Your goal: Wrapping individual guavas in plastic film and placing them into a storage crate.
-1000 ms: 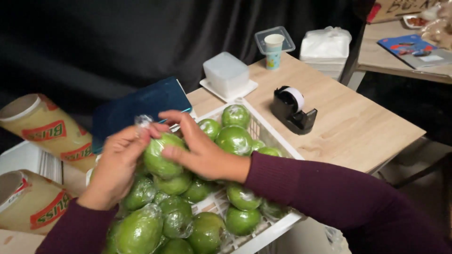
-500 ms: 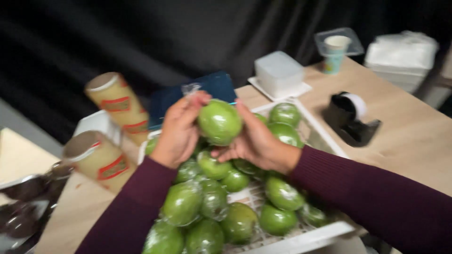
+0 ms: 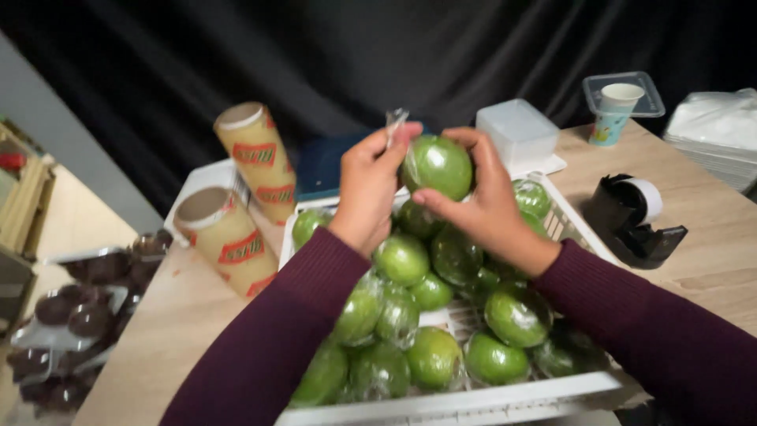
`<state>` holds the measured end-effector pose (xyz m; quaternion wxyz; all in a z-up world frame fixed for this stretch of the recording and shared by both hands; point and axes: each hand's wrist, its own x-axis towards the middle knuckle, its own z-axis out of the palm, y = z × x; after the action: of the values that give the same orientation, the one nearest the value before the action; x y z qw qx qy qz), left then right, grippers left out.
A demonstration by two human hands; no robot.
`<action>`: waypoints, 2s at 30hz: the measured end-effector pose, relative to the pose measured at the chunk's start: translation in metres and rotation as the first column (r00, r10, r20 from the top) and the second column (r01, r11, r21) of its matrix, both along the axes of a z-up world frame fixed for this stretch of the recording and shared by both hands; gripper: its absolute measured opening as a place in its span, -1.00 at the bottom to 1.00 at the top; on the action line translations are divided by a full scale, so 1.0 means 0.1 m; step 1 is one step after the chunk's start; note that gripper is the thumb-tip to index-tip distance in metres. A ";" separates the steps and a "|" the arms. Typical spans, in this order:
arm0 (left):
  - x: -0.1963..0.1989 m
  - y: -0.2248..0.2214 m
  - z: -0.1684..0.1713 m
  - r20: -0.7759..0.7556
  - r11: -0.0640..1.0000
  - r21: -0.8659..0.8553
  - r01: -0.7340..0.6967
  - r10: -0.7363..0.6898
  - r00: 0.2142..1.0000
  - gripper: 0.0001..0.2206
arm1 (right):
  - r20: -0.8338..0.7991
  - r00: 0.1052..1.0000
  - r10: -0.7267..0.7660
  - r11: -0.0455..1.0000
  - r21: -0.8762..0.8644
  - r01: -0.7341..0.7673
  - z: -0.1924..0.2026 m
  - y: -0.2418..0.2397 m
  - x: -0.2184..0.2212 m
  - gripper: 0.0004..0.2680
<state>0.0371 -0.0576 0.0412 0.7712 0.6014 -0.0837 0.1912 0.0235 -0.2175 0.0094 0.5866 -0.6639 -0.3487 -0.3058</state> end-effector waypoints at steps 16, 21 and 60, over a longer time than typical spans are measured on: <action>-0.42 -0.25 -0.39 0.270 0.900 -0.226 -0.373 0.425 0.864 -0.79 | -0.593 0.600 0.537 0.738 0.674 0.005 0.23 0.37 -0.30 -0.53; -0.43 -0.15 -0.48 0.255 0.879 -0.153 -0.453 0.477 0.841 -0.86 | -0.605 0.590 0.534 0.811 0.564 -0.156 -0.10 0.45 -0.26 -0.41; -0.48 -0.03 -0.58 0.130 0.897 -0.164 -0.411 0.433 0.892 -0.86 | -0.283 0.958 0.040 0.974 0.223 0.026 -0.23 0.39 -0.40 -0.60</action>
<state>-0.0105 -0.0603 -0.0169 0.7397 0.5352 -0.0010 0.4080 -0.0163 -0.1789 -0.0135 0.7031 -0.6292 -0.2259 -0.2421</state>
